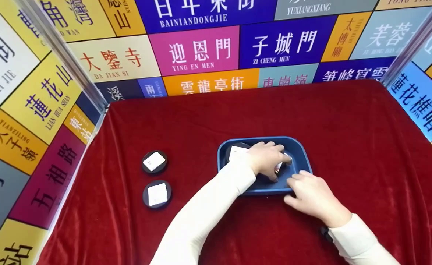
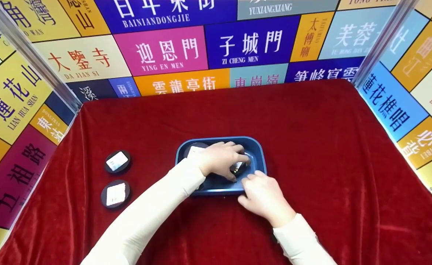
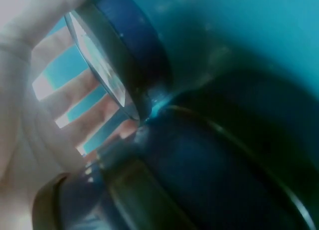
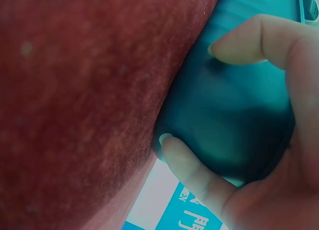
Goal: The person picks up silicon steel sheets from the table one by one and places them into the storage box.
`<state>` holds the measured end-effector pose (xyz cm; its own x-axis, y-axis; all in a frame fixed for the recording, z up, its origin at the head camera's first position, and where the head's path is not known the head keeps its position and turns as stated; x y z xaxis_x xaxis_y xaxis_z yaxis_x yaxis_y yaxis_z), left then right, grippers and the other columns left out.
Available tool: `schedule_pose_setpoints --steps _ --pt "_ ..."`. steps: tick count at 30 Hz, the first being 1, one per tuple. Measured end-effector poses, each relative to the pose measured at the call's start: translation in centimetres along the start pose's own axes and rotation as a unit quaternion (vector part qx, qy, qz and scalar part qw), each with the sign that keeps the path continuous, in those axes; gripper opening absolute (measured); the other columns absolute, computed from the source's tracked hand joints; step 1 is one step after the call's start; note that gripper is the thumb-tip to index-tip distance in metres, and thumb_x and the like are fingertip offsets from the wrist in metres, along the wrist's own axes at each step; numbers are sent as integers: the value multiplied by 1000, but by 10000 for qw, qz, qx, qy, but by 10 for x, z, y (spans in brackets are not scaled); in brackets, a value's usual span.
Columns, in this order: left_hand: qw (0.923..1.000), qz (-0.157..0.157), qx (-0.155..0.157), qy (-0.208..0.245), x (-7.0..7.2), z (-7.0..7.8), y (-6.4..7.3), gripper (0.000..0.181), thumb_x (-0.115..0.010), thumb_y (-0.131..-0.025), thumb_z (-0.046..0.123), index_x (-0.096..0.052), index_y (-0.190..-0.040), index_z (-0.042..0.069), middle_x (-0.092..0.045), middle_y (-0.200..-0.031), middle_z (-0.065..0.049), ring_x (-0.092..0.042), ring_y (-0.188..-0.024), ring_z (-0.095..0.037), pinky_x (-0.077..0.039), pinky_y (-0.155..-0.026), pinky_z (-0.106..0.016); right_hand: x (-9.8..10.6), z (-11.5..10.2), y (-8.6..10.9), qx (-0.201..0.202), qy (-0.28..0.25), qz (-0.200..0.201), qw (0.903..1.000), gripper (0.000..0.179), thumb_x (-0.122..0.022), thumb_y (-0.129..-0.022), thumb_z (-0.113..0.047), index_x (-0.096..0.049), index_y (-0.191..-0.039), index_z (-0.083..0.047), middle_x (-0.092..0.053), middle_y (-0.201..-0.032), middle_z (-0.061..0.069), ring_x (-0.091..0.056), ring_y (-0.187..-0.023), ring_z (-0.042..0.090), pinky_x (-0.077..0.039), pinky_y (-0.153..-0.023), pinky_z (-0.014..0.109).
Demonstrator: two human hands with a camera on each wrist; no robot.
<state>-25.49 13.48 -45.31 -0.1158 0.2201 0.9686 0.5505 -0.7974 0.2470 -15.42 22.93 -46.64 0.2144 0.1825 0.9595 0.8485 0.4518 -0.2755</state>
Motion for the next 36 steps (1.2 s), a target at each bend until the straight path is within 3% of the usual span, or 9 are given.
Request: schedule_pose_setpoints --steps 9,24,36 --pt "9999 -105 -13 76 3 -1 3 73 -81 -78 54 -49 -143 47 -51 -138 5 -48 -125 -16 -44 -105 -38 0 0 -1 27 7 29 10000 27 -75 -64 -24 -49 -63 -18 -53 -65 -3 -44 -64 20 -39 -52 34" --pt "9997 -7 -7 241 15 -3 12 75 -80 -78 55 -47 -145 47 -50 -143 5 -47 -128 -16 -42 -108 -39 0 0 -1 -70 -84 -146 9998 26 -75 -67 -23 -50 -63 -17 -52 -64 -3 -42 -64 17 -37 -53 33" --pt "9994 103 250 214 26 -6 26 77 -76 -81 57 -41 -149 49 -45 -153 6 -44 -134 -17 -39 -113 -40 0 -1 -2 -88 -50 -216 9997 24 -75 -68 -23 -52 -64 -17 -52 -64 -3 -42 -65 17 -39 -55 33"
Point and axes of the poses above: each hand's wrist, its own y-axis away from the middle knuckle, its own x-axis out of the back of the hand, z = x × y, the point moved 5 cm from there along -y, towards the middle knuckle
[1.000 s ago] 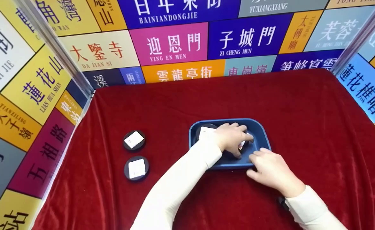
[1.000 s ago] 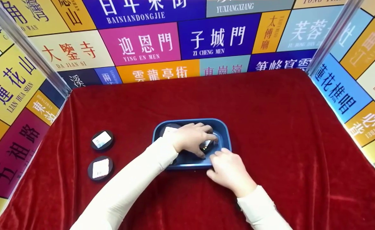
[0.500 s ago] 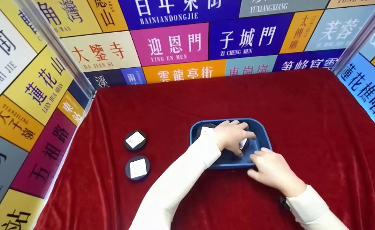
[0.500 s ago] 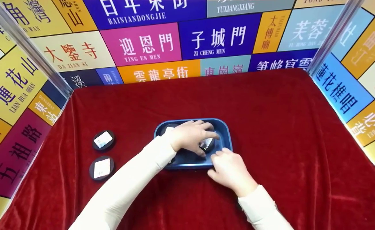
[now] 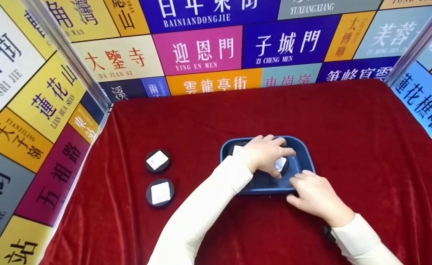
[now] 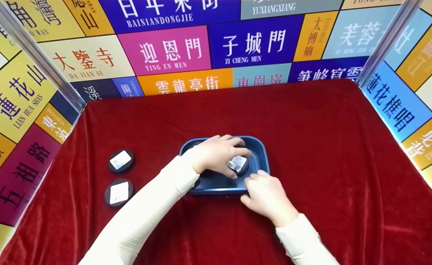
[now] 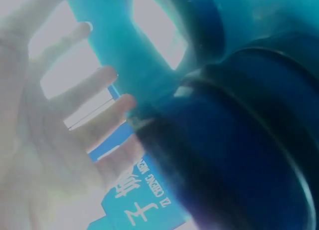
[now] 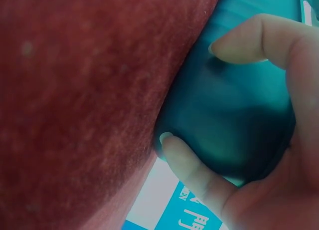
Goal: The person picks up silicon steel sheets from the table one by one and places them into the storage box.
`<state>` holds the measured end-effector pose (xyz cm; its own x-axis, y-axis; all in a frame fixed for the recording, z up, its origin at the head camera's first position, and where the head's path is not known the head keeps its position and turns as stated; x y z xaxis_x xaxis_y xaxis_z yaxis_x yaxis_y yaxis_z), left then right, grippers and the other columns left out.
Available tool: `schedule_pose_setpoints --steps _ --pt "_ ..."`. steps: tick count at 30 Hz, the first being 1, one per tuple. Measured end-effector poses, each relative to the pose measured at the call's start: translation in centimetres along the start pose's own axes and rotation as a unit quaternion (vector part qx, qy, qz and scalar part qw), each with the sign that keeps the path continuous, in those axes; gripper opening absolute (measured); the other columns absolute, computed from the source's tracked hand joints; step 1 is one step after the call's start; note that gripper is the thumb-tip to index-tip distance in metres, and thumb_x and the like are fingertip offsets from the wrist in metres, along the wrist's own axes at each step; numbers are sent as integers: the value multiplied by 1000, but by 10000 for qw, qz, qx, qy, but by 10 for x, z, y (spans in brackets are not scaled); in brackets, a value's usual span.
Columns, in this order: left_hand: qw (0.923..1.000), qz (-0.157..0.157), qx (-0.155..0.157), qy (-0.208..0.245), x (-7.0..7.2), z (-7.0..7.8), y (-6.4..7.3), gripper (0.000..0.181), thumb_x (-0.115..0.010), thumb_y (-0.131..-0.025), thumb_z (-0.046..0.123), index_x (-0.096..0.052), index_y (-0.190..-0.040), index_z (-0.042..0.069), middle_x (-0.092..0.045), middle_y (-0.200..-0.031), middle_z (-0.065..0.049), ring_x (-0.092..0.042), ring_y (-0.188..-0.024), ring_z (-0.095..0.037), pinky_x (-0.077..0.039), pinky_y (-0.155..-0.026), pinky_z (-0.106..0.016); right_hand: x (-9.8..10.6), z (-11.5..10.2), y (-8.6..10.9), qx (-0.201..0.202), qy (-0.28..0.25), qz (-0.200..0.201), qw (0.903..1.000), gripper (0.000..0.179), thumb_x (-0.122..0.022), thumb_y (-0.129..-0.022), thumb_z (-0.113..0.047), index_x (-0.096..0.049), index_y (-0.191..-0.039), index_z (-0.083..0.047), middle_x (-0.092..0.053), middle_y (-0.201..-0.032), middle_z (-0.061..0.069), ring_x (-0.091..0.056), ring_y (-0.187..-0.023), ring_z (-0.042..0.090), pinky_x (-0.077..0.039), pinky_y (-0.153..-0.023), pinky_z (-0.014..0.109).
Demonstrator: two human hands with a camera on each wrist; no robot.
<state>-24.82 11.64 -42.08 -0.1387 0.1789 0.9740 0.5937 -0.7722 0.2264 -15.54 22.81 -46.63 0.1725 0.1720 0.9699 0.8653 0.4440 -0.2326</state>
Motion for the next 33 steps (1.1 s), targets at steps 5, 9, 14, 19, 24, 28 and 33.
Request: schedule_pose_setpoints --steps 5,9,14,19,24,28,33 --pt "9999 9 59 92 2 -1 3 76 -76 -81 55 -42 -148 49 -45 -154 6 -43 -136 -18 -37 -116 -42 0 0 0 -16 1 -15 10000 23 -75 -68 -24 -53 -65 -16 -52 -64 -3 -44 -66 18 -40 -54 34" --pt "9999 73 57 122 4 -2 5 74 -76 -82 54 -43 -148 49 -45 -154 6 -44 -136 -18 -36 -117 -43 0 0 0 -17 -6 -7 10000 23 -75 -67 -24 -53 -65 -16 -52 -64 -3 -45 -66 19 -40 -54 35" --pt "9999 140 53 52 6 -3 8 73 -75 -82 56 -43 -148 49 -45 -155 5 -45 -135 -18 -36 -117 -43 0 0 0 -35 -35 -25 10000 22 -75 -67 -24 -54 -66 -15 -52 -64 -3 -44 -66 19 -40 -54 35" --pt "9998 147 101 78 8 -6 12 74 -75 -83 56 -42 -149 48 -44 -156 5 -45 -135 -18 -36 -116 -42 0 0 0 -11 -34 -31 10000 22 -75 -67 -23 -55 -66 -15 -53 -65 -2 -45 -66 19 -41 -54 35" --pt "9996 151 142 213 9 -9 14 74 -75 -83 55 -42 -150 47 -44 -154 5 -44 -134 -17 -36 -115 -40 1 -1 1 -33 -24 6 10000 22 -73 -66 -22 -52 -64 -17 -51 -64 -4 -43 -65 18 -39 -54 34" --pt "9994 140 144 284 10 -10 16 74 -74 -84 55 -42 -150 46 -45 -153 5 -43 -134 -17 -36 -115 -40 2 -1 1 -51 -14 18 10000 23 -73 -67 -22 -50 -63 -18 -50 -63 -5 -42 -65 17 -38 -54 32" --pt "9991 214 186 307 9 -13 20 74 -75 -83 56 -43 -149 47 -46 -152 6 -45 -132 -16 -38 -113 -39 2 -2 0 -31 -6 5 10000 23 -73 -67 -22 -51 -64 -17 -49 -63 -4 -42 -65 17 -39 -54 33"
Point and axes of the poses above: each hand's wrist, its own y-axis away from the middle knuckle, its own x-axis out of the back of the hand, z = x × y, the point moved 5 cm from there along -y, towards the middle knuckle
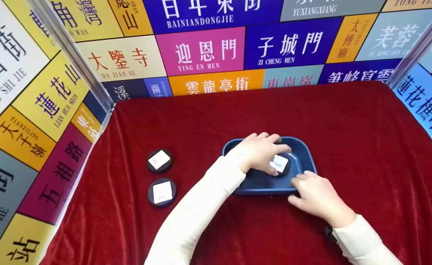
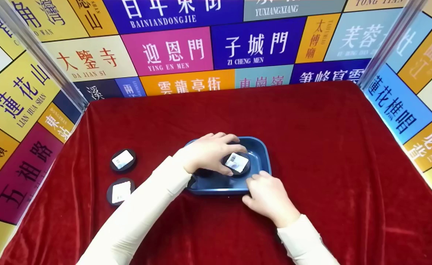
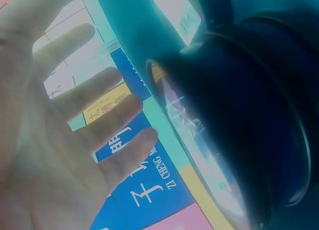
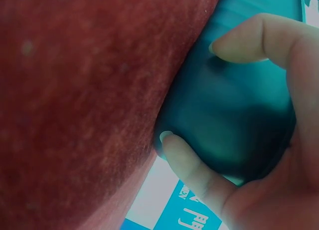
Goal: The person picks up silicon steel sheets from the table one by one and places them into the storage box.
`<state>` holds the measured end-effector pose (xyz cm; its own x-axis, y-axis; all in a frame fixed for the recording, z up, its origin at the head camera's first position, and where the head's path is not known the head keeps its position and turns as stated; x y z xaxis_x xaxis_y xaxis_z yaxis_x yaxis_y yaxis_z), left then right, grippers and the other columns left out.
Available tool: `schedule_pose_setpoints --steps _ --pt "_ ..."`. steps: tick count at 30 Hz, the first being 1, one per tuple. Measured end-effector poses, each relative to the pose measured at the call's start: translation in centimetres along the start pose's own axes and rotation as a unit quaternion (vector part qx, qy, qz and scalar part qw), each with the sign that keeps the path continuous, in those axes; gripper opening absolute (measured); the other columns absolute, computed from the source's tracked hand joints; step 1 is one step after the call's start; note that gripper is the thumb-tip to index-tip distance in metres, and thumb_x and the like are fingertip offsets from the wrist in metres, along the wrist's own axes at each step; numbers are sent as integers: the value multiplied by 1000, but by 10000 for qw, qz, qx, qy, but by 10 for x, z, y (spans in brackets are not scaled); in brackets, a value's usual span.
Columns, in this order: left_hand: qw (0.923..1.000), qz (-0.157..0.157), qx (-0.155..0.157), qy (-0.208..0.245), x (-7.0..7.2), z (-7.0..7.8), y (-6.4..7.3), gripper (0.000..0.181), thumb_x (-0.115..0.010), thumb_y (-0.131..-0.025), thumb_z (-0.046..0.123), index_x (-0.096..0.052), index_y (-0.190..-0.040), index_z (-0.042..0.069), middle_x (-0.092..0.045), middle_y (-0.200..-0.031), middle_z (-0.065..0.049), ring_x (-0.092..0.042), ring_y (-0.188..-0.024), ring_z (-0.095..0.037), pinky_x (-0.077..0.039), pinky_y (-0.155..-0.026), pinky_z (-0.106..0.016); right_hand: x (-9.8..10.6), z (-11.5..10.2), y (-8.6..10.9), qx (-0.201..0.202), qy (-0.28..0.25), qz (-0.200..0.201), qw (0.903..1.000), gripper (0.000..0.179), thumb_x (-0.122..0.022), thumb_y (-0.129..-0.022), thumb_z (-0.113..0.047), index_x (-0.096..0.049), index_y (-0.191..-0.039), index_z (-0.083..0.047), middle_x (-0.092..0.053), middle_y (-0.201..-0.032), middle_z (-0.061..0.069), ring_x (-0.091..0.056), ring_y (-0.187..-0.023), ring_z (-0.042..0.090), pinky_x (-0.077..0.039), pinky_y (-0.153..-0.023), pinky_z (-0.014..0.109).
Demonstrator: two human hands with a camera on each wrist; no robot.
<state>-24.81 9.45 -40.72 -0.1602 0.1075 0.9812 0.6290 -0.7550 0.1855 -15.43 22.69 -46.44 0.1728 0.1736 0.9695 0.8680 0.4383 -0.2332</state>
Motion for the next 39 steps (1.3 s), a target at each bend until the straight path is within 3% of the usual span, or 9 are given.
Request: schedule_pose_setpoints --steps 11,39 --pt "9998 73 57 156 -1 -10 9 76 -75 -83 57 -40 -150 47 -48 -150 4 -47 -129 -16 -38 -113 -38 -1 0 0 0 -5 -29 10000 23 -74 -67 -23 -52 -65 -16 -51 -64 -3 -44 -66 18 -40 -54 35" --pt "9998 123 103 -90 -2 -22 24 73 -72 -86 56 -41 -150 44 -49 -147 3 -47 -129 -18 -40 -112 -40 1 -1 -1 15 45 55 10000 22 -74 -67 -22 -53 -65 -15 -53 -65 -3 -45 -66 19 -41 -54 35"
Point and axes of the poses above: each hand's wrist, its own y-axis away from the middle knuckle, its own x-axis out of the back of the hand, z = x × y, the point moved 5 cm from there along -y, towards the middle knuckle
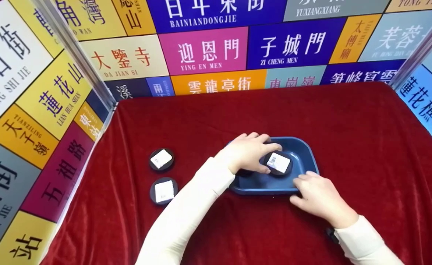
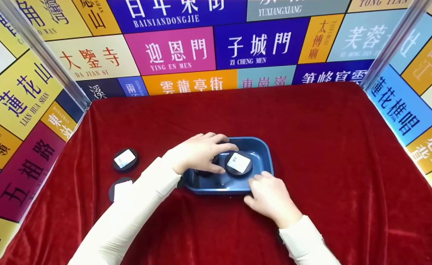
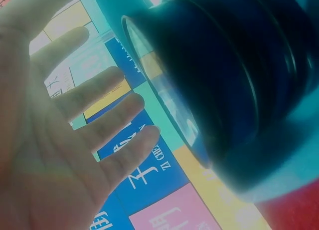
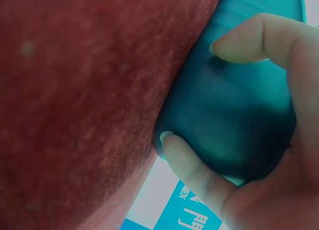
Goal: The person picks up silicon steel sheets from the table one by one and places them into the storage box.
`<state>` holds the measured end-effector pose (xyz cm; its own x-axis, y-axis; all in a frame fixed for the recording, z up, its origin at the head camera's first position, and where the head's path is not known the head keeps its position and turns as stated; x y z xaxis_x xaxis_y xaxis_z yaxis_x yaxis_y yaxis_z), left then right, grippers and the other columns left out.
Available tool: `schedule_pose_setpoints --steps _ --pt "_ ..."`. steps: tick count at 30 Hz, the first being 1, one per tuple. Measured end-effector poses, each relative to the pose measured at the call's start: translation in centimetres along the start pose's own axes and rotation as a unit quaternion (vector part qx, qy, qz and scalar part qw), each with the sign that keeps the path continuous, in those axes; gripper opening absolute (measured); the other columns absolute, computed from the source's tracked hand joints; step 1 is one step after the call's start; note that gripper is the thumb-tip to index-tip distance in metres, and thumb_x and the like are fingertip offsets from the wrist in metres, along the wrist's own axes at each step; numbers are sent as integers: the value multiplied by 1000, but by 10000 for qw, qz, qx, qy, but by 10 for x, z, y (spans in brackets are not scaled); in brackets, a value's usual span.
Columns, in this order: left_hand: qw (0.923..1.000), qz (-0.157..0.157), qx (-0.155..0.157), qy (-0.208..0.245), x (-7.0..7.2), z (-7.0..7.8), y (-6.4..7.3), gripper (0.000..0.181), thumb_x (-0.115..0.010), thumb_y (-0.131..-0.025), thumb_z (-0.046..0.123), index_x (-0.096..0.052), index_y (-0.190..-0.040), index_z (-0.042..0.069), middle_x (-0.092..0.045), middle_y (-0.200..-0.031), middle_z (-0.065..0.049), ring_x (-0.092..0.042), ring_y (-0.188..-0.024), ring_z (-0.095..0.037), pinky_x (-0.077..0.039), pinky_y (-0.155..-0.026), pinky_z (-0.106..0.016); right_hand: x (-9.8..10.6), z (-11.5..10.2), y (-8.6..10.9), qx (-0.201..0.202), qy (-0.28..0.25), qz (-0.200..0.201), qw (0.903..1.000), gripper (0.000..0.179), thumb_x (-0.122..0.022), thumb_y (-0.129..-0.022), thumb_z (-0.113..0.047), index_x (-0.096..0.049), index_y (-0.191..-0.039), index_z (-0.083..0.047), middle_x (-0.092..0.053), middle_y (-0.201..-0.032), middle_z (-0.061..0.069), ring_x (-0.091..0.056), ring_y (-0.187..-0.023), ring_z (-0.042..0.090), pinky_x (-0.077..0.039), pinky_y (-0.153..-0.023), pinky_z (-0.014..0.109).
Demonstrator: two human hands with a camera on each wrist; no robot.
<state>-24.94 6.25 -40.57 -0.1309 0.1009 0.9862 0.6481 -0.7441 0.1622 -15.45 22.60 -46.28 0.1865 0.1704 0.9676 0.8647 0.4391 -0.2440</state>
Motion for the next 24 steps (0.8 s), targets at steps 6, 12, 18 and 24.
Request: schedule_pose_setpoints --steps 6,12,18,24 --pt "9999 17 86 89 0 -7 6 72 -72 -85 57 -42 -149 44 -49 -147 2 -48 -129 -19 -40 -112 -41 0 1 0 -14 -19 6 10000 24 -74 -68 -22 -51 -65 -17 -52 -64 -3 -44 -66 18 -41 -55 34" --pt "9997 106 134 190 1 -14 12 70 -71 -85 58 -44 -148 44 -49 -145 2 -48 -128 -20 -39 -111 -41 -1 2 0 -82 -40 -58 9999 24 -73 -68 -22 -50 -65 -18 -52 -65 -4 -45 -66 19 -41 -54 36" --pt "9993 174 151 306 0 -19 15 69 -71 -85 58 -46 -147 42 -51 -143 2 -48 -127 -20 -40 -110 -41 -2 2 1 -104 -62 -75 9999 24 -73 -68 -22 -50 -65 -18 -51 -64 -4 -45 -66 18 -41 -54 35" --pt "9990 121 265 343 -4 -25 19 68 -71 -85 56 -47 -147 41 -51 -144 1 -48 -128 -21 -39 -113 -42 -2 1 1 -84 -64 -53 9999 23 -73 -68 -21 -50 -65 -18 -52 -65 -4 -44 -66 18 -41 -54 35"
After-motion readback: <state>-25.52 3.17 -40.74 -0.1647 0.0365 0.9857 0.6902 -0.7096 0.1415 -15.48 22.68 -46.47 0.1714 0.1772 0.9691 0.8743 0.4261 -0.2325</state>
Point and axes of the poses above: each hand's wrist, its own y-axis away from the middle knuckle, its own x-axis out of the back of the hand, z = x × y, the point moved 5 cm from there along -y, towards the middle knuckle
